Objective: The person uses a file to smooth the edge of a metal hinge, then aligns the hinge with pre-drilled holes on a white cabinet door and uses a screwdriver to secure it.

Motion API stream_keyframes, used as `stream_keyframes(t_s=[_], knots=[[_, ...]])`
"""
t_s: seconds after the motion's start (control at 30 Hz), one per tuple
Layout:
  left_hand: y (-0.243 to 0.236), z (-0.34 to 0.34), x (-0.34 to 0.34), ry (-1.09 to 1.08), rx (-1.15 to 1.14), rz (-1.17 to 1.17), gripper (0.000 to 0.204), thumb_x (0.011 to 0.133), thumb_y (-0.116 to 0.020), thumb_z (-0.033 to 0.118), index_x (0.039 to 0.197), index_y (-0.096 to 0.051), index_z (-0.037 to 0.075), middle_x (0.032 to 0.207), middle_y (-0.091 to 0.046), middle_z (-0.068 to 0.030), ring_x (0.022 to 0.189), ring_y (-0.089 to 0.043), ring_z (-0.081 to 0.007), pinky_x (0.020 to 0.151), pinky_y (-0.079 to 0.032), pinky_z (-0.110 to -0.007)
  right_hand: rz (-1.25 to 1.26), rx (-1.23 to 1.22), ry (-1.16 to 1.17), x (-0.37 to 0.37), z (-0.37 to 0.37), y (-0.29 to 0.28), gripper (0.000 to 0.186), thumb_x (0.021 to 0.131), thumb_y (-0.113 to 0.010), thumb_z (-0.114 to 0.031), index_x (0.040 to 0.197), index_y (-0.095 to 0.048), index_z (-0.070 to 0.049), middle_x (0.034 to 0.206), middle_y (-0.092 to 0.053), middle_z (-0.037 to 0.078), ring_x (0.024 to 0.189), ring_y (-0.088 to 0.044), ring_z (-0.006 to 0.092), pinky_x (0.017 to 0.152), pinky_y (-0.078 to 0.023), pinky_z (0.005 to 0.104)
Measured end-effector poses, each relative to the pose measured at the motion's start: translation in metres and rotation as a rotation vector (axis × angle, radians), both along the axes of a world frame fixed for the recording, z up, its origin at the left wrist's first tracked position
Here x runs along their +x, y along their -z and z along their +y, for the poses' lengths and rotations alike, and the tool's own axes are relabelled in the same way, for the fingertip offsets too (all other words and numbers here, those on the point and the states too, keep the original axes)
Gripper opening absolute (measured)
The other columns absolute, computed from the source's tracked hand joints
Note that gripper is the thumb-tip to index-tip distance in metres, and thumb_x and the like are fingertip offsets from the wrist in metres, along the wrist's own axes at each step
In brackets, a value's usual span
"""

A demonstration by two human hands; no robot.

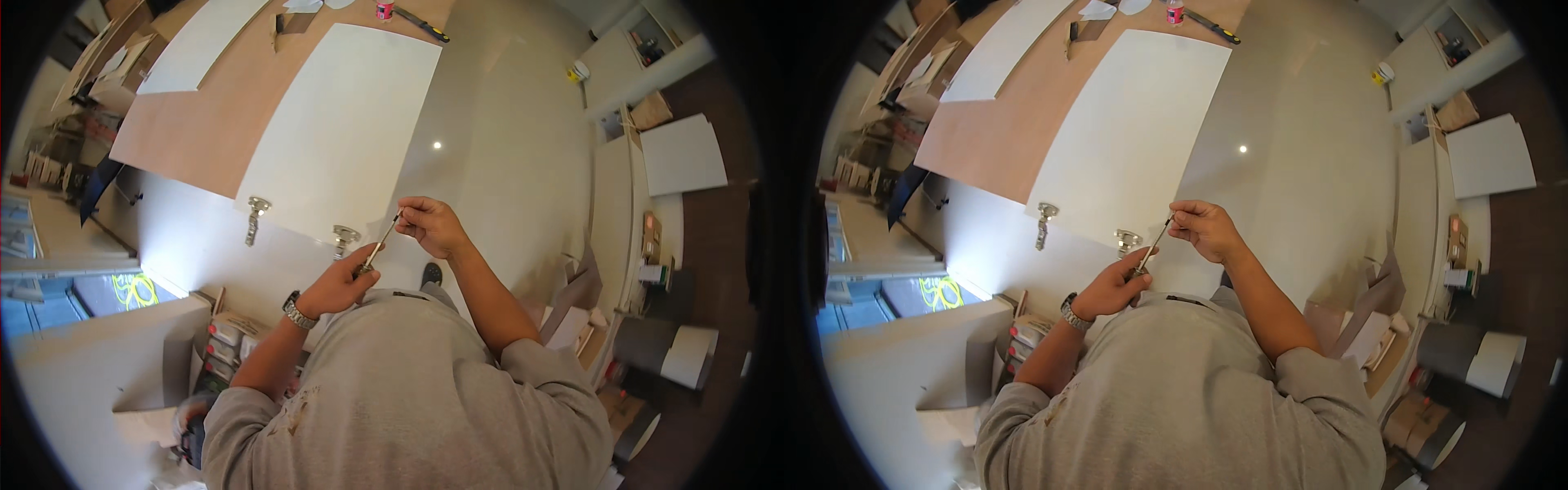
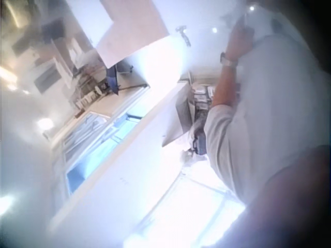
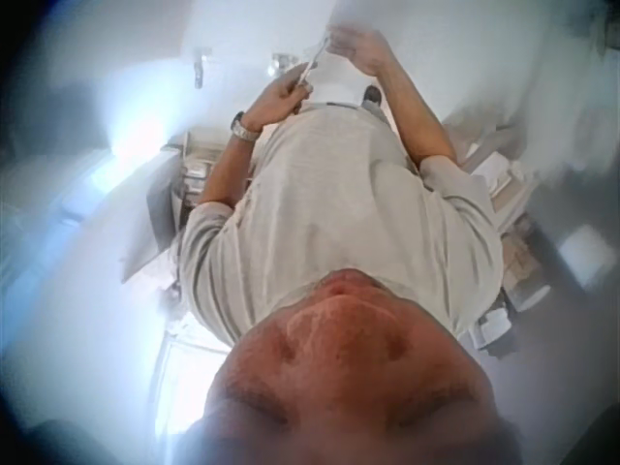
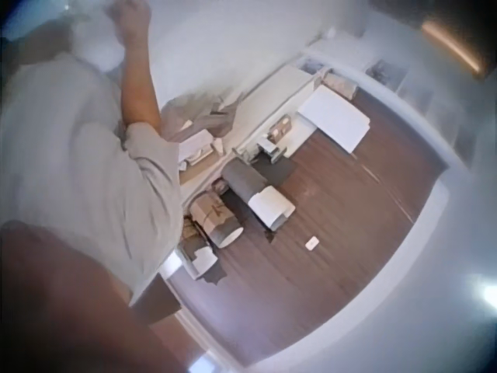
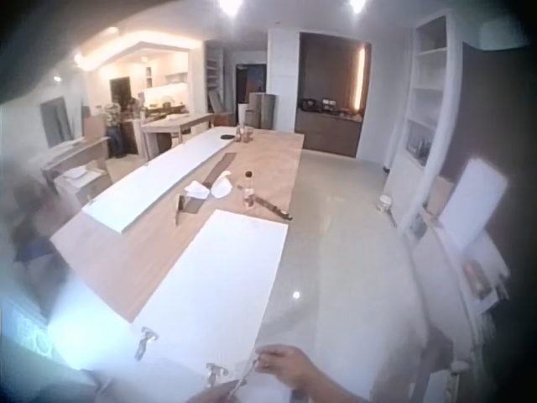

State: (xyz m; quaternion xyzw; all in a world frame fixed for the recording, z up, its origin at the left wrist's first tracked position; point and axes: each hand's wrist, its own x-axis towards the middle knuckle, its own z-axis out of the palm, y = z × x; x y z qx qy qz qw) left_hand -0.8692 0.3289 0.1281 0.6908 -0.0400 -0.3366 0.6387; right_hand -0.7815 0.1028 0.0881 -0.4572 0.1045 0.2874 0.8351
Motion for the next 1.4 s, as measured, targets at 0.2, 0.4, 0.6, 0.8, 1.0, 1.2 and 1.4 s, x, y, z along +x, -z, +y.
stream_keyframes(t_s=[0.2,0.4,0.6,0.8,1.0,1.2,1.4], knots=[[-0.003,-0.067,-0.01,-0.009,0.108,-0.011,0.053,0.097,-0.052,0.016,0.147,-0.036,0.01,0.069,-0.05,0.0017,0.057,-0.049,-0.0063,0.055,-0.043,-0.025,-0.067,-0.047,-0.25,0.024,-0.073,0.001,0.006,0.089,-0.065,-0.003,0.094,-0.064,0.0,0.088,-0.065,0.008,0.077,-0.065,0.0173,0.077,-0.057,0.0323],[-0.015,-0.086,-0.045,-0.104,0.33,-0.178,0.048,0.092,-0.057,0.017,0.138,-0.048,0.004,0.064,-0.054,-0.0045,0.057,-0.05,-0.0113,0.058,-0.045,-0.029,-0.255,-0.354,-0.713,0.04,-0.087,-0.011,0.01,0.086,-0.068,-0.005,0.093,-0.066,0.002,0.081,-0.066,0.008,0.073,-0.066,0.0167,0.071,-0.055,0.0304],[-0.01,-0.073,-0.09,-0.328,0.413,-0.277,0.041,0.087,-0.064,0.015,0.126,-0.058,0.002,0.079,-0.062,-0.0065,0.071,-0.054,-0.0113,0.069,-0.046,-0.027,-0.418,-0.403,-1.143,0.044,-0.032,-0.003,0.013,0.085,-0.07,-0.009,0.089,-0.069,0.003,0.08,-0.068,0.008,0.071,-0.065,0.0154,0.07,-0.053,0.0281],[-0.018,-0.042,-0.096,-0.749,0.361,-0.067,0.026,0.081,-0.067,0.013,0.101,-0.065,-0.003,0.083,-0.066,-0.0106,0.077,-0.06,-0.0144,0.072,-0.05,-0.03,-0.456,-0.429,-1.197,0.049,0.021,0.026,0.015,0.084,-0.071,-0.01,0.093,-0.071,0.002,0.081,-0.069,0.008,0.076,-0.066,0.016,0.071,-0.053,0.03],[-0.024,-0.023,-0.062,-0.835,0.672,-0.133,0.024,0.075,-0.065,0.018,0.085,-0.066,-0.004,0.075,-0.066,-0.0215,0.068,-0.064,-0.0304,0.066,-0.051,-0.037,-1.272,-0.489,-1.284,0.066,0.069,0.044,0.019,0.089,-0.063,-0.015,0.104,-0.072,-0.009,0.09,-0.07,0.013,0.083,-0.066,0.0285,0.076,-0.052,0.0354],[-0.032,-0.027,-0.002,-0.755,0.974,-0.12,0.018,0.071,-0.061,0.014,0.074,-0.063,-0.004,0.075,-0.064,-0.0243,0.07,-0.063,-0.0379,0.066,-0.05,-0.043,-1.665,-0.368,-1.283,0.093,0.088,0.07,0.023,0.09,-0.057,-0.011,0.111,-0.067,-0.012,0.088,-0.068,0.01,0.089,-0.063,0.0286,0.076,-0.051,0.0404],[-0.041,-0.052,0.04,-0.625,1.129,0.017,0.017,0.071,-0.061,0.011,0.073,-0.065,-0.005,0.075,-0.064,-0.0269,0.077,-0.064,-0.042,0.073,-0.052,-0.047,-1.595,-0.097,-1.251,0.1,0.092,0.083,0.02,0.085,-0.065,-0.01,0.104,-0.07,-0.012,0.091,-0.069,0.008,0.091,-0.064,0.0255,0.08,-0.052,0.0365]])
